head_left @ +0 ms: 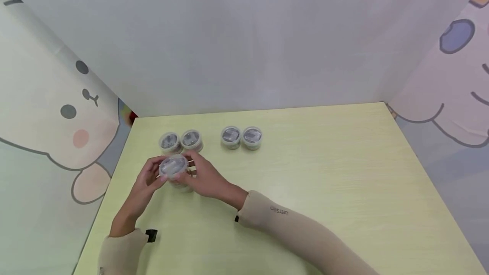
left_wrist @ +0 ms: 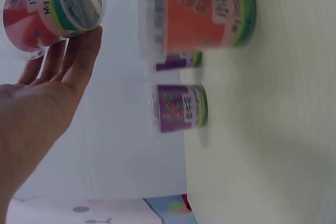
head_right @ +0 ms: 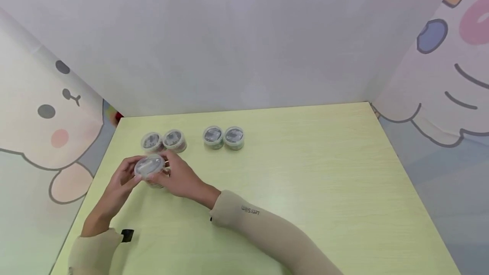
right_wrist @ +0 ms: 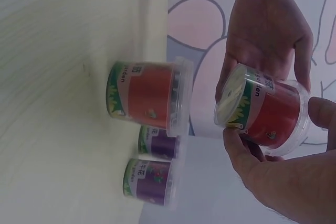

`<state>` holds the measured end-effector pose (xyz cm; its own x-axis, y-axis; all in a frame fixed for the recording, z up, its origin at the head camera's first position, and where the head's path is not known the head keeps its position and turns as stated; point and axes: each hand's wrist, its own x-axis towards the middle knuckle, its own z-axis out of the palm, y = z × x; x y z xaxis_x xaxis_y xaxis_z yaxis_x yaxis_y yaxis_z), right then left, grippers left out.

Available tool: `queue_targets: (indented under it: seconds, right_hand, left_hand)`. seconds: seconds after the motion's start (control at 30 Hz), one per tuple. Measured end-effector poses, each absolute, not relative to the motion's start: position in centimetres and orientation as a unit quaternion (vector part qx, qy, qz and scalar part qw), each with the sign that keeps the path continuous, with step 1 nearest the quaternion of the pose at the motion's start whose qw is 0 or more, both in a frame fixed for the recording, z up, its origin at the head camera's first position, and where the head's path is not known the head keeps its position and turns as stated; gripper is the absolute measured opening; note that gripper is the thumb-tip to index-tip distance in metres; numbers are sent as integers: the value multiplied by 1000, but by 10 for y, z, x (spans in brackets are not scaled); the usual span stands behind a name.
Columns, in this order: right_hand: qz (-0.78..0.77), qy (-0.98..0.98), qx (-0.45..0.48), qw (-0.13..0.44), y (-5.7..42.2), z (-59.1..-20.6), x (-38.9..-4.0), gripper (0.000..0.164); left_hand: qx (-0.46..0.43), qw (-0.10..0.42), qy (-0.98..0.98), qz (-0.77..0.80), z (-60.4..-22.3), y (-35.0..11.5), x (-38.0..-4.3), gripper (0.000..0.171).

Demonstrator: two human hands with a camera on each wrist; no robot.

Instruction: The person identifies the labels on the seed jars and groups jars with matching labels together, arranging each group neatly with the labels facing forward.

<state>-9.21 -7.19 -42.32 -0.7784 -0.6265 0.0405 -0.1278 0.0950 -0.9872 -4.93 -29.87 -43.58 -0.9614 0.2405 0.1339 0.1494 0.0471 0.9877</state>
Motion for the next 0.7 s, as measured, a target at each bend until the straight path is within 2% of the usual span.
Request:
queue_targets:
  seconds: [0.3, 0.7]
  right_hand:
    - [-595, 726, -286, 194, -92, -427, -93, 59]
    - [-533, 774, -302, 161, -119, -436, -93, 56]
  left_hand:
    - [145, 26, 708, 690, -445, -321, -48, 48]
    - [166, 14, 693, 701, -456, -346, -43, 50]
